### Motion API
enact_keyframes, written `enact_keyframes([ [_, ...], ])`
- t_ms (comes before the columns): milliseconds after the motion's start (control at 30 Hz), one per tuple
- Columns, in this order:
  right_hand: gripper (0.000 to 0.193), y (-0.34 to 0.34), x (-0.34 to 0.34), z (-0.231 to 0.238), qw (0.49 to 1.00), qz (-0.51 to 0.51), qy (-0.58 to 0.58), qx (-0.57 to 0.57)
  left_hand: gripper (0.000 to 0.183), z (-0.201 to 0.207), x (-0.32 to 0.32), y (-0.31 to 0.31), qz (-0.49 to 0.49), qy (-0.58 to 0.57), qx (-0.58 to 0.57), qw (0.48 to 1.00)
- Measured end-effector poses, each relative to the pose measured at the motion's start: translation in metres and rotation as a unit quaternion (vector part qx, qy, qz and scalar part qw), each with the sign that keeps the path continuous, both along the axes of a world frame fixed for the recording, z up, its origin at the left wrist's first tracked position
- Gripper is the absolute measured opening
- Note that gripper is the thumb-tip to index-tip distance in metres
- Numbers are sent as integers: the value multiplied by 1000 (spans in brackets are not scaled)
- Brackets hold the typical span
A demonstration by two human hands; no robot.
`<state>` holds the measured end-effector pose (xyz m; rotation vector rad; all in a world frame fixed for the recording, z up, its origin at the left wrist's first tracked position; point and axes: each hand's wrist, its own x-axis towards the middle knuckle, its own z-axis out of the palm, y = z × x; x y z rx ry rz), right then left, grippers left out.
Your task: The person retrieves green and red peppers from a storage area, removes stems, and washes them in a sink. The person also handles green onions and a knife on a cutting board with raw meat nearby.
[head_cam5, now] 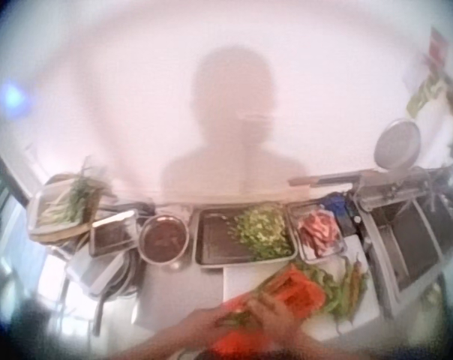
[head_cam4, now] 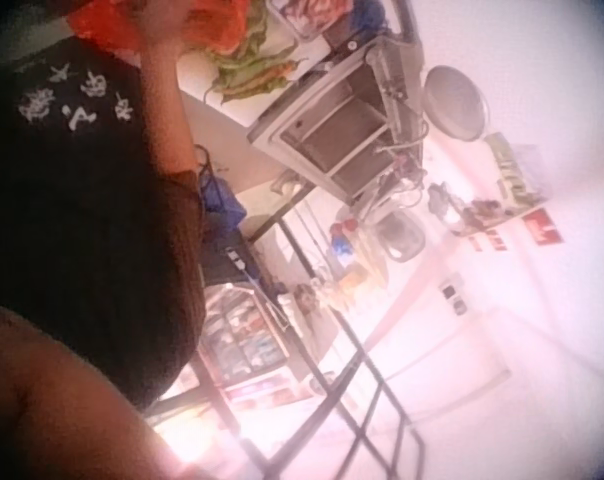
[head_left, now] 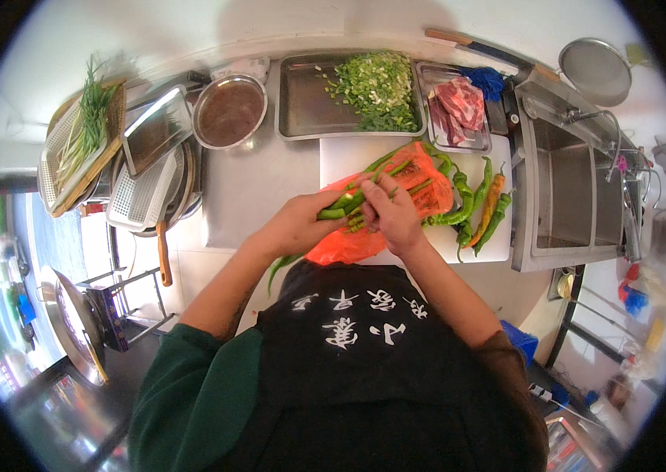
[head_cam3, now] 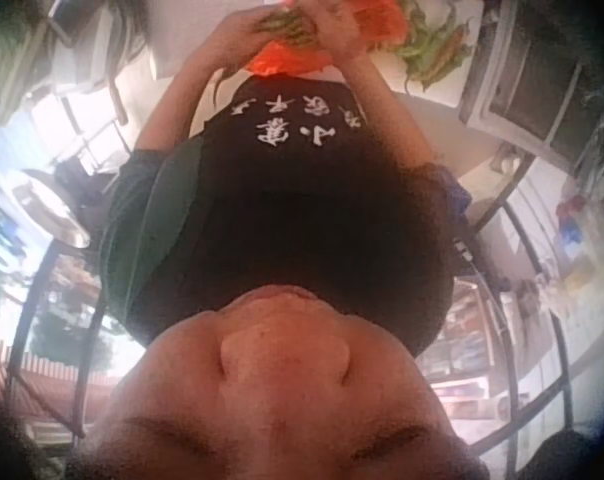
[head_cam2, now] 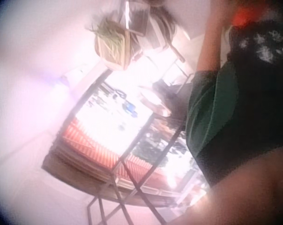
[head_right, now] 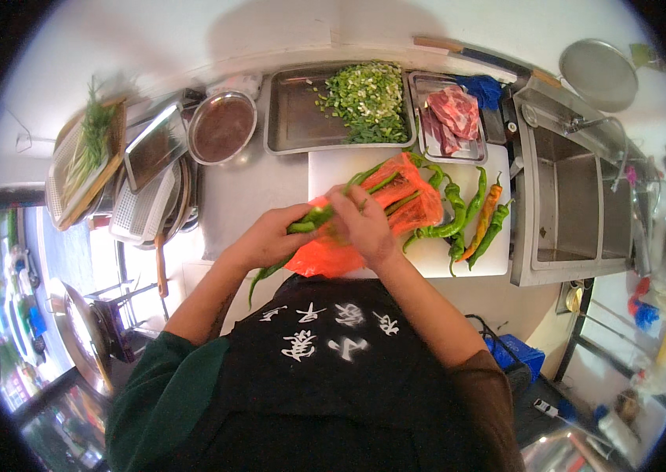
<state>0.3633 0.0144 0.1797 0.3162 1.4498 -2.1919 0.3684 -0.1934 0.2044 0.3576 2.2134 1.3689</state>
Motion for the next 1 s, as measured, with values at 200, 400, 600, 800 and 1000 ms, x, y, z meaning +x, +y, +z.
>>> enact_keyframes([
  [200,24,2,10,-28,998,51,-33,16,30,-30,11,-9,-5,-98,53,994],
  [400,21,3,10,-84,836,138,377,373,21,-61,22,0,46,-159,-25,986],
  [600,22,14,-17,-139,864,199,218,407,22,-85,39,-14,143,-224,3,964],
  [800,34,2,-43,-159,679,365,350,533,15,-93,33,-30,245,-230,23,942],
  [1000,26,-19,-39,-183,581,370,341,640,17,-95,28,-26,247,-216,34,944],
])
